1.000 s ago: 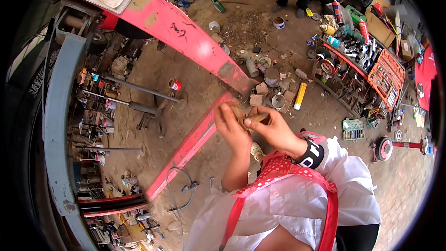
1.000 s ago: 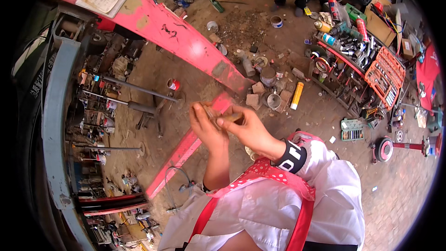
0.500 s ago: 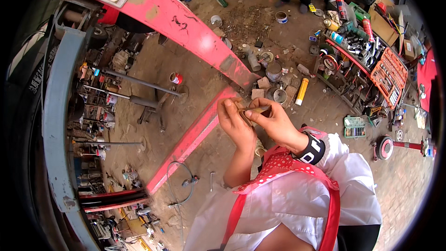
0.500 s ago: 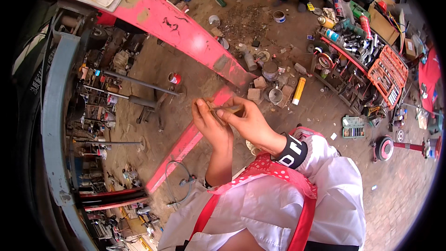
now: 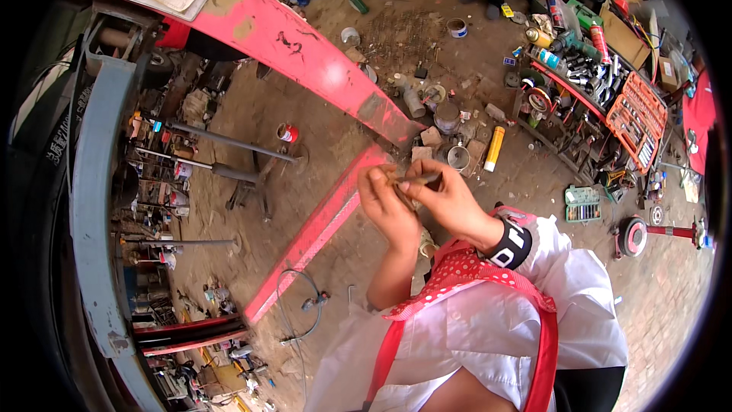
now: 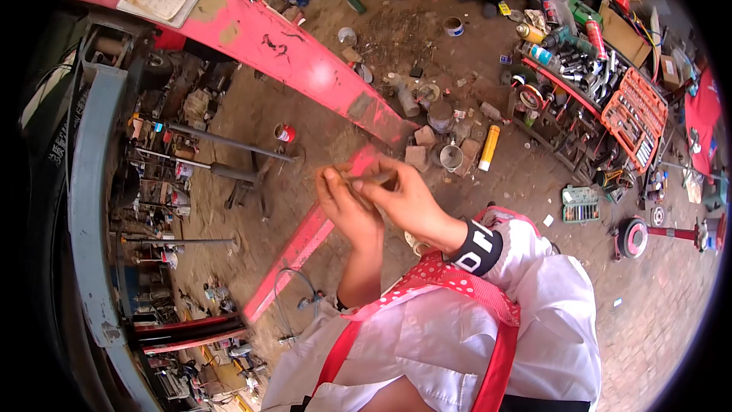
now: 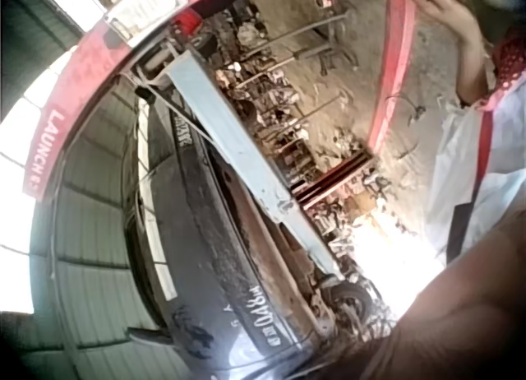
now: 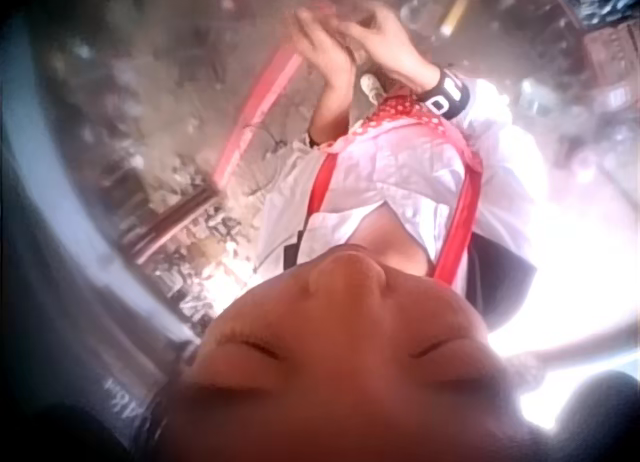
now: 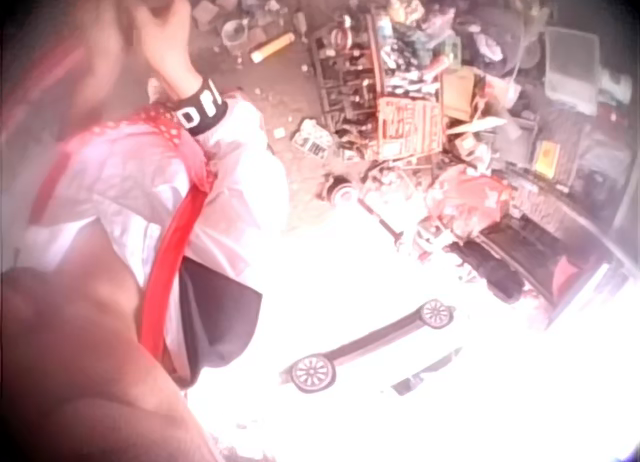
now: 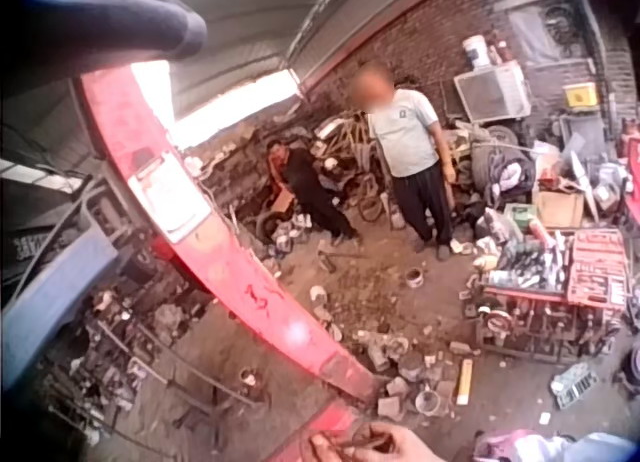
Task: The person holds a small metal piece in their left hand and rubs it with a sanding block in their right hand. They repeatedly turn the metal piece to sand different edges and surfaces. The person continues this sanding action throughout the clip.
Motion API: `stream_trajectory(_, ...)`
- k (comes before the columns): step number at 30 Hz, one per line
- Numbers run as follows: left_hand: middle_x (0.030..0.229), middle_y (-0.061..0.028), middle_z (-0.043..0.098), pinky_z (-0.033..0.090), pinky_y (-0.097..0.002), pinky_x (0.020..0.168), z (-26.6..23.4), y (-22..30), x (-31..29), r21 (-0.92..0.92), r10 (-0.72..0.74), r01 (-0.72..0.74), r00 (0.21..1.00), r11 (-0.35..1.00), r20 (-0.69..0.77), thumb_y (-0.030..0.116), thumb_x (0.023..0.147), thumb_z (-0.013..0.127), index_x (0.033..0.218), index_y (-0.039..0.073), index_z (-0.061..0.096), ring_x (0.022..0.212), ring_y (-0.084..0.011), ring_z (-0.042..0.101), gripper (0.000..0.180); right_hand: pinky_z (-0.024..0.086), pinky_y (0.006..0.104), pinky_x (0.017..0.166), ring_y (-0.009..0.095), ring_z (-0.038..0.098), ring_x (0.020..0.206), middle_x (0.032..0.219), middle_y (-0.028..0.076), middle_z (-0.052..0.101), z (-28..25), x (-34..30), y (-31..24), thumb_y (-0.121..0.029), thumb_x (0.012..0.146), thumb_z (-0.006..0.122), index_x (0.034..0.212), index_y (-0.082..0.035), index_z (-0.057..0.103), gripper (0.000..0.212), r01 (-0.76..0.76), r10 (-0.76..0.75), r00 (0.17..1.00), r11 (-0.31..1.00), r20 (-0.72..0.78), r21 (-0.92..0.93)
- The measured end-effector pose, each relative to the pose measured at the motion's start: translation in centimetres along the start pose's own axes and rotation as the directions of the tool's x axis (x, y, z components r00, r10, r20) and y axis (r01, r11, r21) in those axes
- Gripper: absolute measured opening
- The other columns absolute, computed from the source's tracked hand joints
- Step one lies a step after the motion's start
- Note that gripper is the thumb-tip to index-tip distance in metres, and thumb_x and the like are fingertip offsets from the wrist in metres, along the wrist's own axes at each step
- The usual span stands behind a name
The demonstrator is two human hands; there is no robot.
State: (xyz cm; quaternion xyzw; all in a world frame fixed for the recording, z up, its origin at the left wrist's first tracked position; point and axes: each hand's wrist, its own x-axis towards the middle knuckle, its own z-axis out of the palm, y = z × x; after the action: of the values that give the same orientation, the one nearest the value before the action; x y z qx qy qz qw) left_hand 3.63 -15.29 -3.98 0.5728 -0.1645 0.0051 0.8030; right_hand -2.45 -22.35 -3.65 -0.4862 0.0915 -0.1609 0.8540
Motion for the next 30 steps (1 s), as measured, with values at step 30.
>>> stream_trajectory(30,0.068,0.0031,0.044,0.033,-0.0204,0.053,-0.7,0.3,0.8,-0.022,-0.093,0.091,0.989,0.996,-0.112,0.029,0.1,0.044,0.091,0.005,0.051,0.059,-0.0038,0.041,0.027,0.039,0.0205,0.061,0.003,0.048,0.071,0.075,-0.002,0.053,0.2,0.0,1.2,-0.005,0.084,0.061,0.086,-0.002,0.054,0.008,0.057,-0.06,0.998,0.978,-0.007,-0.202)
